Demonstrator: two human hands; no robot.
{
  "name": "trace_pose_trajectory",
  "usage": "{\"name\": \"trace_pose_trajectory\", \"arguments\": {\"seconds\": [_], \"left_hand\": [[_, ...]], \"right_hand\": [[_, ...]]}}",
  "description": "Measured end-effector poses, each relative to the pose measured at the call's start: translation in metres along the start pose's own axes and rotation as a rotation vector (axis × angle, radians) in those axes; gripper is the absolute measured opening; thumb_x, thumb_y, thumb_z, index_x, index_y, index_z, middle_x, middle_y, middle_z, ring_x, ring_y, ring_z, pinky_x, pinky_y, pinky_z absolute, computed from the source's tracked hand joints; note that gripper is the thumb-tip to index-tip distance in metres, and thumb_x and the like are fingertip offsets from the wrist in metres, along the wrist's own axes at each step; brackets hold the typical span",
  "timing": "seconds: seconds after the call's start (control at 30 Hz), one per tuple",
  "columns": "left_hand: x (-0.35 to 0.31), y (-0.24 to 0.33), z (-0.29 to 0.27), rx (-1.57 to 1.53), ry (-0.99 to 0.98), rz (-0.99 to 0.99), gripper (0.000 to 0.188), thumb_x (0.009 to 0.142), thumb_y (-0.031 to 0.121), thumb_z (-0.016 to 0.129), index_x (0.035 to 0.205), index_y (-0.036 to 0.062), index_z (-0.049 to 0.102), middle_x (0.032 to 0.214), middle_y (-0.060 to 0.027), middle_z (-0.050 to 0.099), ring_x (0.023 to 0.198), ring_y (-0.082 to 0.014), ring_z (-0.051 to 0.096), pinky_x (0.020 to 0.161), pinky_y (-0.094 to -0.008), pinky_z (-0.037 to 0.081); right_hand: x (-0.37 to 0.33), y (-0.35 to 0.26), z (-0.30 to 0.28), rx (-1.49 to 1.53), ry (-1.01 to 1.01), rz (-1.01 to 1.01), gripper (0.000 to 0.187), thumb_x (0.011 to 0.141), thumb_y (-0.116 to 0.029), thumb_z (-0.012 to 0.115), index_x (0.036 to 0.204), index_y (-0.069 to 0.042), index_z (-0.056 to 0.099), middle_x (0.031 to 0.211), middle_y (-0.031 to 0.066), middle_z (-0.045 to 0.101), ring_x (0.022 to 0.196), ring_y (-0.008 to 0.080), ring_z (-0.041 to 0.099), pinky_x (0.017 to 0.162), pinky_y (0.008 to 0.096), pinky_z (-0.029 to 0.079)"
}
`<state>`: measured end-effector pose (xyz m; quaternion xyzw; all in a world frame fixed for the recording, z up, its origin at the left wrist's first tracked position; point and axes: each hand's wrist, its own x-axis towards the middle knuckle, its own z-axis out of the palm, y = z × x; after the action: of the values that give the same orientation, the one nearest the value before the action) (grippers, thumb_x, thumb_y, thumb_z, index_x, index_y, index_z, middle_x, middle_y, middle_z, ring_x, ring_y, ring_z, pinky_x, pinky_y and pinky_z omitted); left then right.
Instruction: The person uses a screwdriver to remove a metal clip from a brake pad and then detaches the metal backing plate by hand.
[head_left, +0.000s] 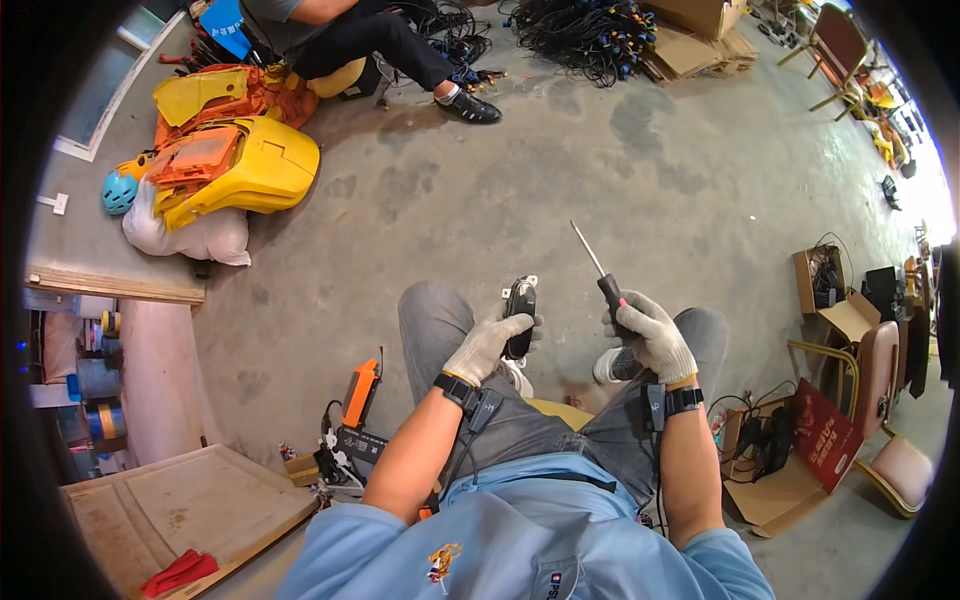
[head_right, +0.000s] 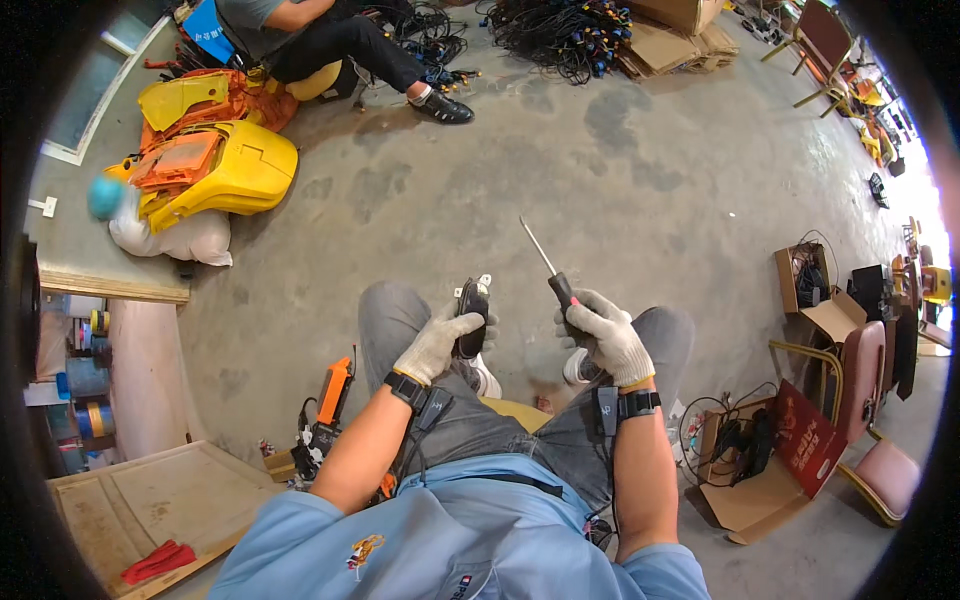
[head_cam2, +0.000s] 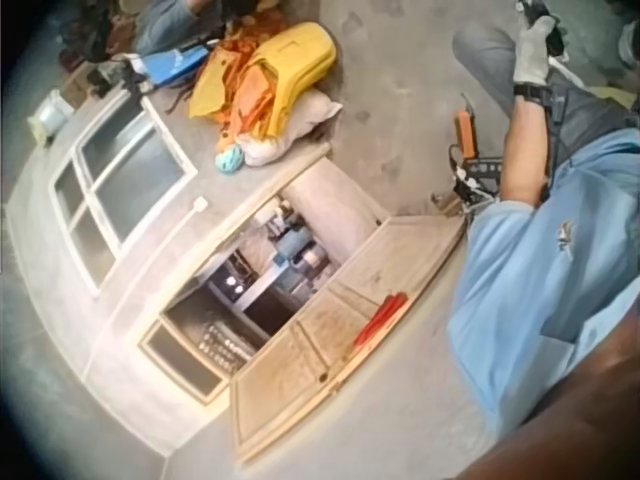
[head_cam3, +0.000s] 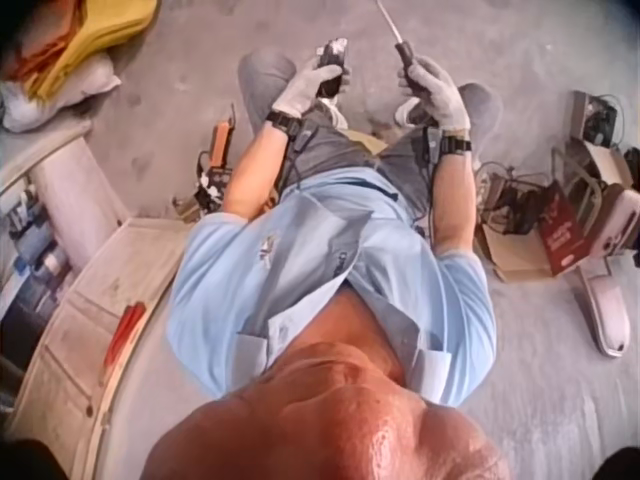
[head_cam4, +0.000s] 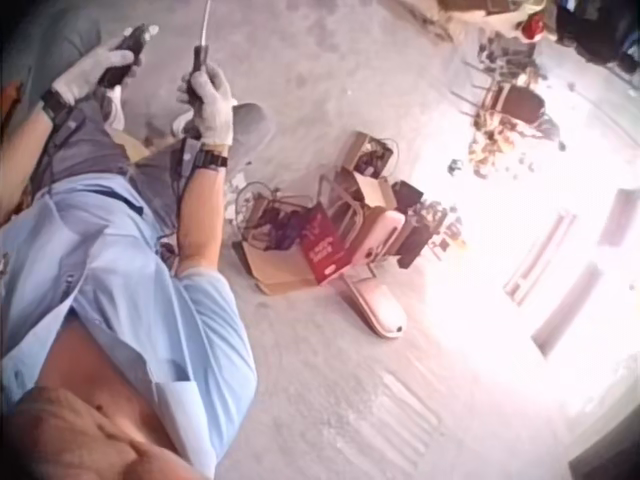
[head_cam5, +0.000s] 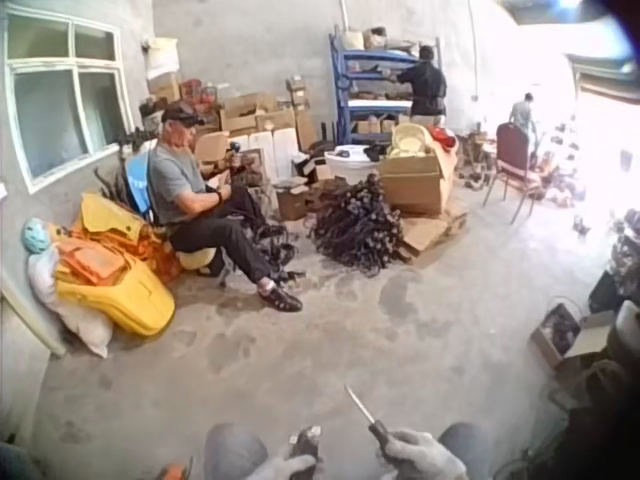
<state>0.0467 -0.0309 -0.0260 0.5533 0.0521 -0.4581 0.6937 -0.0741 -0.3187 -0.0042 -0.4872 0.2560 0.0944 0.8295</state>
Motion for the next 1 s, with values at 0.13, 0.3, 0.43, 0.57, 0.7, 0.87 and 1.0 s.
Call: {"name": "trace_pose_trajectory", "arguments": {"seconds": [0.13, 0.3, 0.43, 0.57, 0.7, 0.87, 1.0], "left_hand": [[-0.002, -0.001, 0.0, -0.02, -0.012, -0.013, 0.05, 0.103, 0.013, 0.063, 0.149, -0.002, 0.051, 0.125, -0.0185, 0.071, 0.107, -0.0269, 0.073, 0.093, -0.0406, 0.064], [-0.003, 0.0, 0.001, -0.25, -0.029, -0.043, 0.047, 0.106, 0.017, 0.06, 0.147, -0.0055, 0.052, 0.126, -0.0216, 0.07, 0.109, -0.0314, 0.074, 0.094, -0.0439, 0.065], [0.0, 0.0, 0.0, -0.262, -0.01, -0.036, 0.047, 0.106, 0.02, 0.06, 0.143, -0.0081, 0.055, 0.128, -0.0239, 0.071, 0.113, -0.0342, 0.074, 0.098, -0.0477, 0.064], [0.0, 0.004, -0.003, -0.278, 0.005, -0.043, 0.044, 0.107, 0.022, 0.061, 0.142, -0.0045, 0.057, 0.128, -0.0239, 0.071, 0.112, -0.0348, 0.075, 0.098, -0.0488, 0.064], [0.002, 0.005, -0.002, -0.282, -0.007, -0.025, 0.043, 0.107, 0.021, 0.061, 0.142, -0.0031, 0.056, 0.128, -0.0241, 0.07, 0.111, -0.0348, 0.075, 0.096, -0.0482, 0.065], [0.003, 0.001, -0.002, -0.284, -0.041, -0.009, 0.041, 0.105, 0.013, 0.058, 0.144, -0.0007, 0.055, 0.129, -0.024, 0.07, 0.112, -0.0351, 0.075, 0.095, -0.0479, 0.065], [0.009, -0.003, -0.01, -0.359, -0.082, 0.0, 0.043, 0.104, 0.01, 0.057, 0.145, -0.0025, 0.054, 0.13, -0.0246, 0.069, 0.114, -0.0356, 0.074, 0.097, -0.0483, 0.064]], "right_hand": [[-0.002, -0.003, -0.004, -0.03, -0.011, 0.051, 0.038, 0.1, -0.019, 0.069, 0.131, 0.003, 0.066, 0.106, 0.0094, 0.074, 0.09, 0.0177, 0.071, 0.079, 0.0312, 0.056], [-0.002, -0.003, -0.001, -0.01, 0.028, 0.042, 0.03, 0.101, -0.023, 0.068, 0.12, 0.0, 0.069, 0.096, 0.0041, 0.07, 0.079, 0.0126, 0.064, 0.073, 0.0285, 0.054], [0.004, -0.003, -0.004, 0.011, 0.094, 0.067, 0.03, 0.104, -0.028, 0.067, 0.117, -0.001, 0.069, 0.092, 0.0036, 0.067, 0.072, 0.0099, 0.06, 0.063, 0.0258, 0.05], [0.004, -0.005, 0.007, -0.05, 0.195, 0.067, 0.027, 0.104, -0.025, 0.071, 0.114, -0.001, 0.065, 0.095, 0.005, 0.066, 0.073, 0.0108, 0.06, 0.063, 0.0264, 0.052], [0.002, -0.002, 0.007, -0.127, 0.259, 0.045, 0.032, 0.1, -0.025, 0.072, 0.115, 0.003, 0.066, 0.094, 0.0064, 0.067, 0.075, 0.0136, 0.064, 0.067, 0.0283, 0.053], [0.004, 0.003, -0.002, -0.206, 0.28, 0.048, 0.032, 0.101, -0.027, 0.073, 0.118, -0.001, 0.067, 0.098, 0.0054, 0.068, 0.077, 0.0121, 0.062, 0.068, 0.0279, 0.053], [0.002, 0.006, 0.003, -0.209, 0.352, 0.039, 0.036, 0.101, -0.032, 0.07, 0.115, 0.001, 0.068, 0.094, 0.0047, 0.067, 0.081, 0.014, 0.064, 0.072, 0.0312, 0.054]]}}
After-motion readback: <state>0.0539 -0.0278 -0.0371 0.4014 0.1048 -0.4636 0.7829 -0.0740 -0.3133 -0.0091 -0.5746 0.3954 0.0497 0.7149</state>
